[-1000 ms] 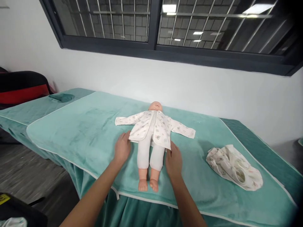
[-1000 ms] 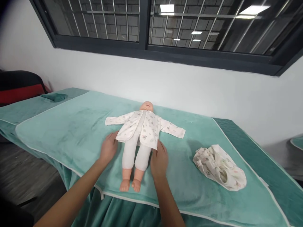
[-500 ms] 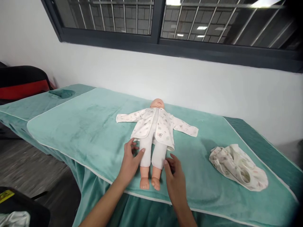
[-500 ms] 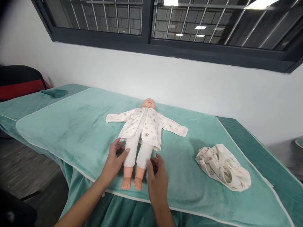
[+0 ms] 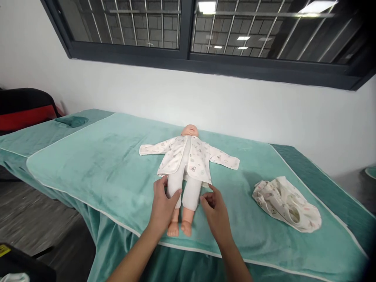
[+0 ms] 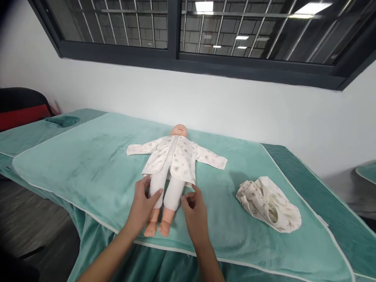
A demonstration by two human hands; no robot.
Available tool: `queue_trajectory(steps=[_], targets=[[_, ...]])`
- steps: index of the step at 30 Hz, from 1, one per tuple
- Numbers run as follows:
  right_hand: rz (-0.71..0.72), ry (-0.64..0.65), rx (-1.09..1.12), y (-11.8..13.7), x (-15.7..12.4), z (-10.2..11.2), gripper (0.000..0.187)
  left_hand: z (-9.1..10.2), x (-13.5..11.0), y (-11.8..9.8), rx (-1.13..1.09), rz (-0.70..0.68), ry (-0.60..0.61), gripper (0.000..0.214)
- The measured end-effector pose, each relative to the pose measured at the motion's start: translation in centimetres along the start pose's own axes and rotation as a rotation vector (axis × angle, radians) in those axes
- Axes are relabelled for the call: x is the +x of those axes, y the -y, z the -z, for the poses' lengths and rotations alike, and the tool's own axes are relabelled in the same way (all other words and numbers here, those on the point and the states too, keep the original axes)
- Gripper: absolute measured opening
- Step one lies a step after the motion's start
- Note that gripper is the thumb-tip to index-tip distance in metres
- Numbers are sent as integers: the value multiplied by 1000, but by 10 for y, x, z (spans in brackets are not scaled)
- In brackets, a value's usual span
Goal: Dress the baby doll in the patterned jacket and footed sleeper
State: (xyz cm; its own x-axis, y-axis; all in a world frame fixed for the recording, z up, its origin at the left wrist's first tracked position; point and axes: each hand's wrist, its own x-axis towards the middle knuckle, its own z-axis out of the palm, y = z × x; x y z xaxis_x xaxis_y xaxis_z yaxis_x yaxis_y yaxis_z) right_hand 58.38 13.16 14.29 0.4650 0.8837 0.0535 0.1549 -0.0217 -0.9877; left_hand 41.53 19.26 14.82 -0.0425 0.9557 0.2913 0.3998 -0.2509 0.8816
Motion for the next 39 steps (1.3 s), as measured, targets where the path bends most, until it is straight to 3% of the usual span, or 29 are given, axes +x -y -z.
queue_trajectory(steps=[4,8,11,15,20,24,29,35,39], targets=[[100,-36,-114,1,2,9,39,8,22,-11,348,-249,-121,52],[451,-46,-465,21,18,-2,34,7,53,-25,598,-343,6,30],[608,-10,-661,38,35,-16,30,-1,69,-36,602,-370,84,21],[673,36,-760,45,51,-26,17,-16,72,-56,445,-412,125,23],[630,145,-548,40,58,-17,13,-21,75,-66,190,-386,228,21],[533,80,-425,46,87,-13,16,-12,108,-55,50,-291,117,17],[520,-75,-641,72,159,-39,26,-20,166,-50,-2,-171,119,18],[293,104,-961,93,220,-70,28,-52,219,-50,-7,-90,210,20],[299,105,-810,80,235,-67,21,-62,236,-51,86,7,340,19]])
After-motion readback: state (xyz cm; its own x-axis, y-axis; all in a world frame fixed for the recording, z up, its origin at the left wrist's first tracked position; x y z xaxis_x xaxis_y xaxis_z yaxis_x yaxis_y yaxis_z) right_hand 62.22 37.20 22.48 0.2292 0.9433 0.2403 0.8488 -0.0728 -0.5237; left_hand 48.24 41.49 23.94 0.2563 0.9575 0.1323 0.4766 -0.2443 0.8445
